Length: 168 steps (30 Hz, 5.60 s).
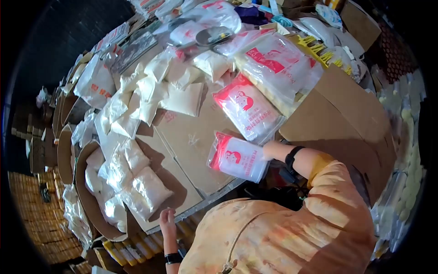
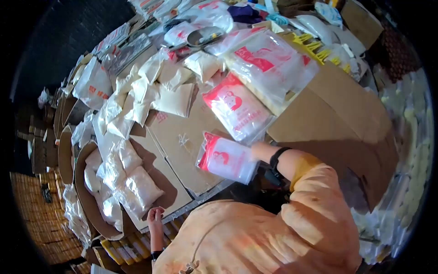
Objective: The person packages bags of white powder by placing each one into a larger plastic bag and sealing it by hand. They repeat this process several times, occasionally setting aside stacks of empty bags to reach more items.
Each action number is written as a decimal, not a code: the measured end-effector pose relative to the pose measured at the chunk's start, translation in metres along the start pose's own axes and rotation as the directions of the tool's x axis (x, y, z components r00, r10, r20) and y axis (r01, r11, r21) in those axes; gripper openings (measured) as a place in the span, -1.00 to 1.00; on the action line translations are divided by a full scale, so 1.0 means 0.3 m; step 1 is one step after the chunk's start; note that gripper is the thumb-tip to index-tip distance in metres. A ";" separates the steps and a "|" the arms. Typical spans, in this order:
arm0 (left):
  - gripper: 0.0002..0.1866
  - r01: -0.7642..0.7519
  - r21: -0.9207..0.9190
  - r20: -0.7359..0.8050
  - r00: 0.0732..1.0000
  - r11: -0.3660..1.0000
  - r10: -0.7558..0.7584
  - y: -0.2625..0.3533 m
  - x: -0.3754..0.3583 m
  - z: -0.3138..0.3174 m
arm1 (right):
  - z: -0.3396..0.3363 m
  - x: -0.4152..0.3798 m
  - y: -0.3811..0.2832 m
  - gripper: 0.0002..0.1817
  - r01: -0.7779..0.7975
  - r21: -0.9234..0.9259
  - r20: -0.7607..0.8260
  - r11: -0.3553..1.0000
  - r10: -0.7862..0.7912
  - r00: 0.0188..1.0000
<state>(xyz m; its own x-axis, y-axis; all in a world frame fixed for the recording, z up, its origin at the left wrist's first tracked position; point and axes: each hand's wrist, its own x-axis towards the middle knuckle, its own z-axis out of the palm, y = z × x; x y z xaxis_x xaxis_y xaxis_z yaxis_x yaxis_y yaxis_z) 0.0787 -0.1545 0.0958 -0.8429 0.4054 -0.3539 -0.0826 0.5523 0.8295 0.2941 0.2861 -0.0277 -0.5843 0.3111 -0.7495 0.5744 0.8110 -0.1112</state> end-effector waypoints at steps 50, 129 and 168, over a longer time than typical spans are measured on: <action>-0.86 0.078 0.031 0.018 0.997 0.996 -0.079 -0.083 -0.019 0.043 | -0.068 0.069 -0.135 -0.85 0.134 0.976 -0.047 -0.172 0.433 0.900; -0.88 0.013 0.030 0.142 0.990 0.999 -0.017 -0.079 0.079 0.133 | -0.033 -0.007 -0.075 -0.68 0.232 0.972 -0.202 -0.046 0.346 0.916; -0.70 0.156 -0.914 0.168 0.986 0.374 -0.002 0.145 0.105 0.254 | -0.358 -0.386 -0.591 -0.36 0.026 0.805 -0.440 -0.593 -0.567 0.696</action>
<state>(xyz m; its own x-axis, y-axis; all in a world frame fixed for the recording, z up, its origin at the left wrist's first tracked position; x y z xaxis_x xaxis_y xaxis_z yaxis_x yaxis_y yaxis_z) 0.0892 -0.0622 0.0877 -0.7414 0.5211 -0.4228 -0.6489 -0.3961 0.6497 0.1985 0.1595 0.1489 -0.9849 -0.0247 -0.1715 0.1053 -0.8715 -0.4789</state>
